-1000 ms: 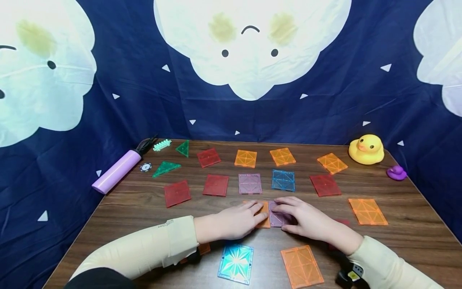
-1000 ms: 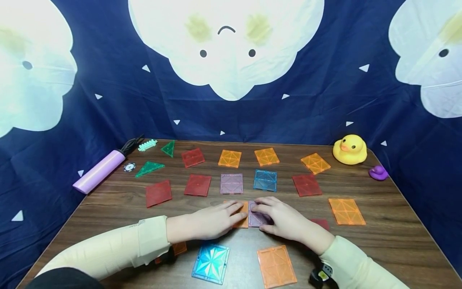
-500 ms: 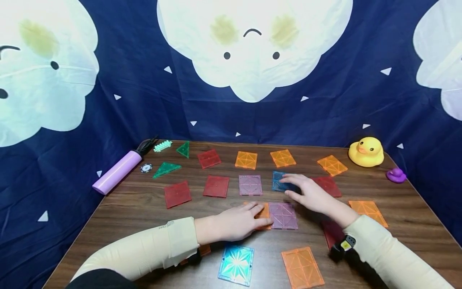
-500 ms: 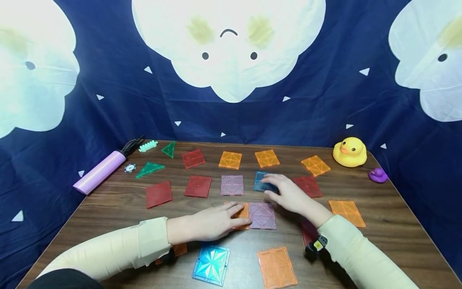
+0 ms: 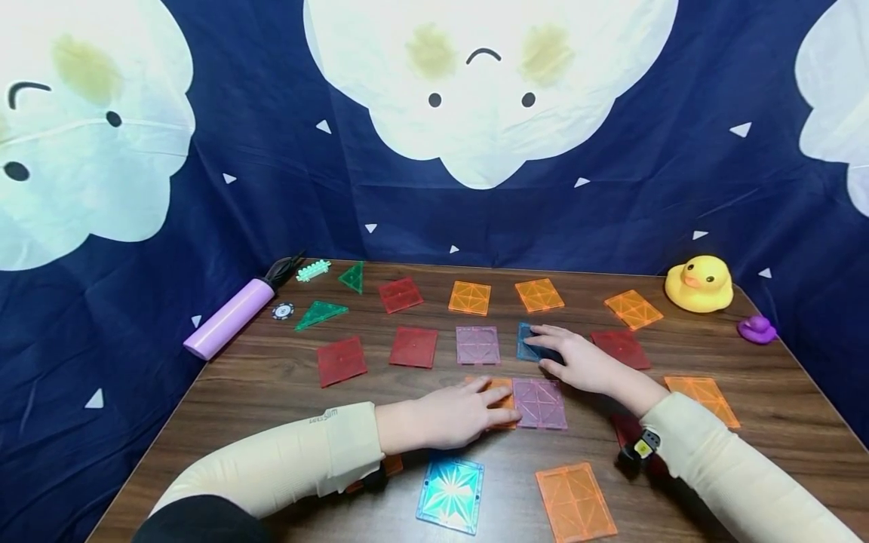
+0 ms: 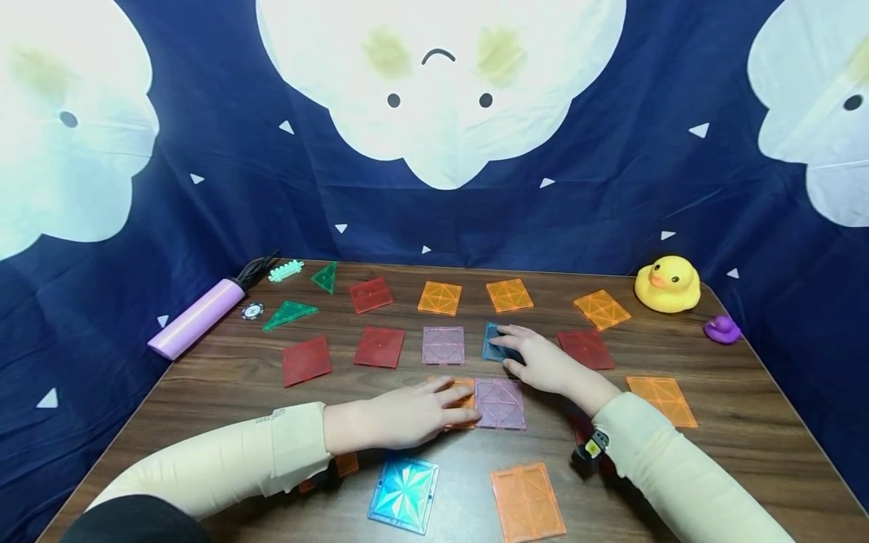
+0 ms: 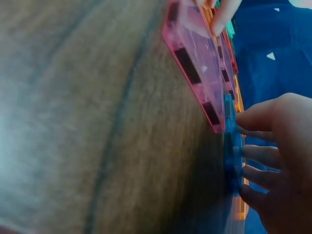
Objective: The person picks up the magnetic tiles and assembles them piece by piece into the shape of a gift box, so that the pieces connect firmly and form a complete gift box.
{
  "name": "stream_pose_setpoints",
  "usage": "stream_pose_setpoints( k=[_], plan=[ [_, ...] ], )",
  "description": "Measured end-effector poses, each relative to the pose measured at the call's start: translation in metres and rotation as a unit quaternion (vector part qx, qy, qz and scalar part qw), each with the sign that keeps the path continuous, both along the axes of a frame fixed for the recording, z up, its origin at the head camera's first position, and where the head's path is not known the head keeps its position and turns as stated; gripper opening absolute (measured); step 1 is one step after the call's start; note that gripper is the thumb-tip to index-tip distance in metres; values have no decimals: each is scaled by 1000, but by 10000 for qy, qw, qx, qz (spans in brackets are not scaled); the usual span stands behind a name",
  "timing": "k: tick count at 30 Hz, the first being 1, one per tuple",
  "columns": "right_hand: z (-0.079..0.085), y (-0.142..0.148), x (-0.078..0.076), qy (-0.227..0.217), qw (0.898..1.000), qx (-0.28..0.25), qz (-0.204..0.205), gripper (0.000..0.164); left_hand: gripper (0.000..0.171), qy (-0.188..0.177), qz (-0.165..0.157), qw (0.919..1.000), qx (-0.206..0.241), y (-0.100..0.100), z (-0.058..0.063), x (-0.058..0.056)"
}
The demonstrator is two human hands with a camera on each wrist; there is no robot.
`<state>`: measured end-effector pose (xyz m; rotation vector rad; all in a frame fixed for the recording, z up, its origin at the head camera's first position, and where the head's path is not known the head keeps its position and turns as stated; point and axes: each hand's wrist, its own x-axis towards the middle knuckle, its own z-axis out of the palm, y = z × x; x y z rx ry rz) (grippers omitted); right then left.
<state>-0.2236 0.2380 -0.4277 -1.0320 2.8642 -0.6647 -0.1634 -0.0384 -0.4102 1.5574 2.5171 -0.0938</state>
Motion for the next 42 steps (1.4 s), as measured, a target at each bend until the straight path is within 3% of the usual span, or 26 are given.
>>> stream_pose_setpoints(
  k=[14,26,30,36,42],
  plan=[
    [2,-7,25,-30,9988,-105,478,42,49,74,7,9999,95,3,0,-2],
    [2,-7,30,-62,9993,-23,358,48,51,37,-15,10000,12,3,2,-5],
    [-1,-6,30,-116,9993,-31,366,53,55,-202,46,9991,358,0,8,-18],
    [-3,-3,35,-250,9985,-107,470,67,55,-742,805,9873,1154,-12,18,-49],
    [-3,-2,40,-418,9971,-35,630,86,59,-852,1251,9821,1124,-21,14,-71]
  ],
)
